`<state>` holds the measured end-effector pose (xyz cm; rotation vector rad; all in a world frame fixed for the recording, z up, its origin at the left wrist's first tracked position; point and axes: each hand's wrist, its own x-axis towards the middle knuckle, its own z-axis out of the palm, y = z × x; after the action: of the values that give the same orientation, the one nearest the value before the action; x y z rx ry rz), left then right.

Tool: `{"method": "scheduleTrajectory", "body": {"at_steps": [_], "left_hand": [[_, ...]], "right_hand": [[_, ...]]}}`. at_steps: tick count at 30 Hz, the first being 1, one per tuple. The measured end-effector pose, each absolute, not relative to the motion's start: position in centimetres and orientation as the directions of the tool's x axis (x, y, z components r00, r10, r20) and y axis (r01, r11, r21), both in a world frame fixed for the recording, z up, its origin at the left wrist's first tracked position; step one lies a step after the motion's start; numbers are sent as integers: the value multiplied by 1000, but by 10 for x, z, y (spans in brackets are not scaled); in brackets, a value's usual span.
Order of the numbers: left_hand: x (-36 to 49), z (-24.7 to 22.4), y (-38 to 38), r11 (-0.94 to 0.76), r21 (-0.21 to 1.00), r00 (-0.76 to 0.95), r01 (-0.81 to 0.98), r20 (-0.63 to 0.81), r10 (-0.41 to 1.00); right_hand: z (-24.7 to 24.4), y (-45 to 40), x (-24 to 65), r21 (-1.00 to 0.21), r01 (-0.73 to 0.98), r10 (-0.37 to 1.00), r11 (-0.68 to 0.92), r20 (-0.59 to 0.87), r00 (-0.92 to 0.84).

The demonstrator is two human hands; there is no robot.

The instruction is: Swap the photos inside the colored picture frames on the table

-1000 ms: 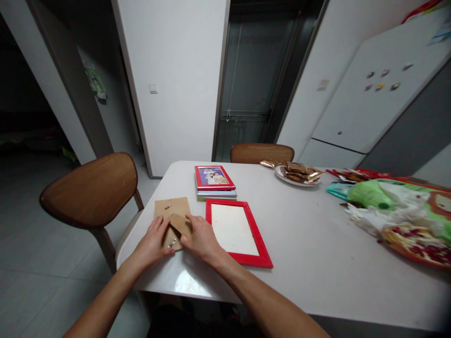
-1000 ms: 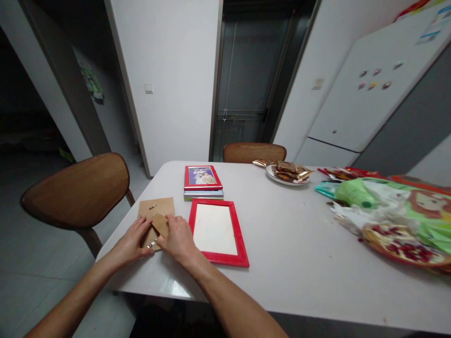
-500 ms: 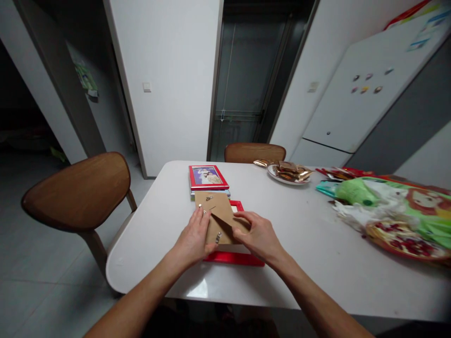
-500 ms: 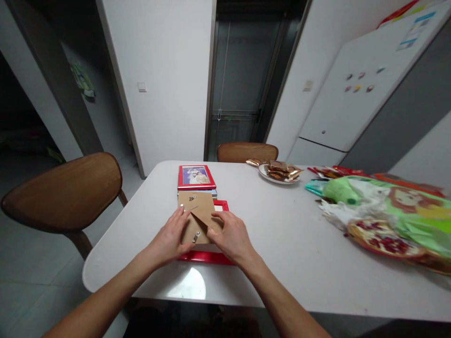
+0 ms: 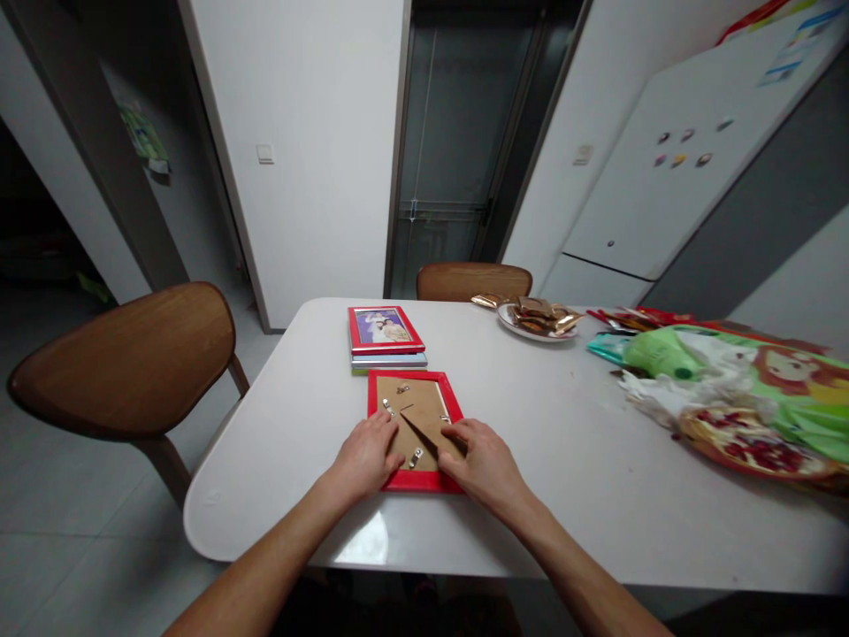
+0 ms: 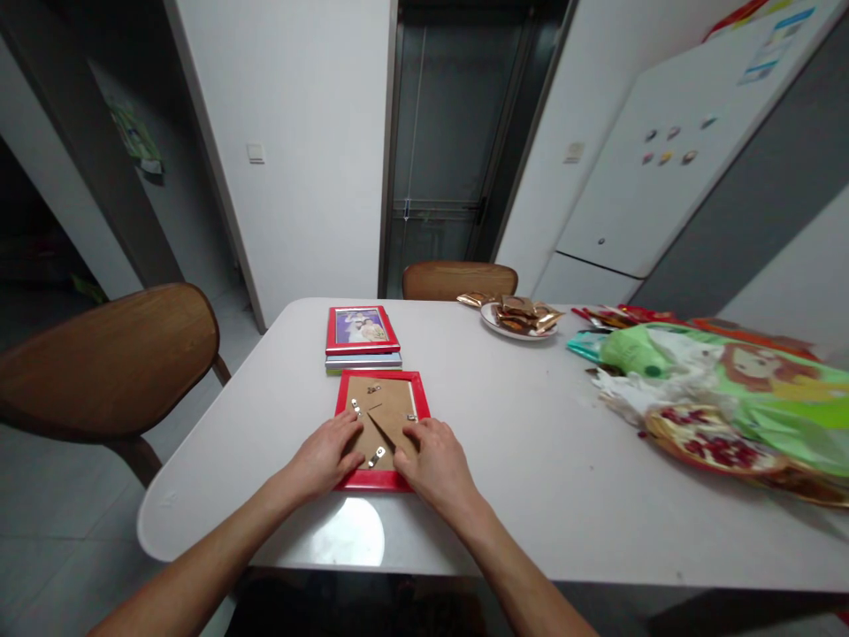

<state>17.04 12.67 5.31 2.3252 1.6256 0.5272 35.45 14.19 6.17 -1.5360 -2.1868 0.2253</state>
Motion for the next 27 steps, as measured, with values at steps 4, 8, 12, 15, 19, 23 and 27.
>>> {"method": "scheduleTrajectory", "body": {"at_steps": [4, 8, 12, 15, 19, 23, 27], "left_hand": [[173, 51, 126, -340, 410, 307, 846, 145, 941], [177, 45, 122, -324, 438, 294, 838, 137, 946], [179, 40, 120, -314, 484, 284, 817, 137, 949], [178, 39, 121, -308, 478, 289, 822, 117, 950], [178, 43, 122, -329, 443, 321, 834, 96, 942], [180, 46, 121, -337, 416, 330, 845, 90, 940], [179, 46, 119, -349, 411, 342, 842, 92, 935]], "right_hand": [[63, 137, 355, -386, 849, 923, 359, 280, -263], [64, 135, 355, -363, 859, 917, 362, 305, -257], [62, 136, 357, -346, 851, 893, 395, 364, -266], [59, 137, 359, -342, 854, 905, 391, 312, -289], [48, 138, 362, -309, 862, 903, 401, 291, -316], [40, 138, 365, -273, 867, 891, 416, 312, -330], [42, 150, 366, -249, 874, 896, 417, 272, -350]]}}
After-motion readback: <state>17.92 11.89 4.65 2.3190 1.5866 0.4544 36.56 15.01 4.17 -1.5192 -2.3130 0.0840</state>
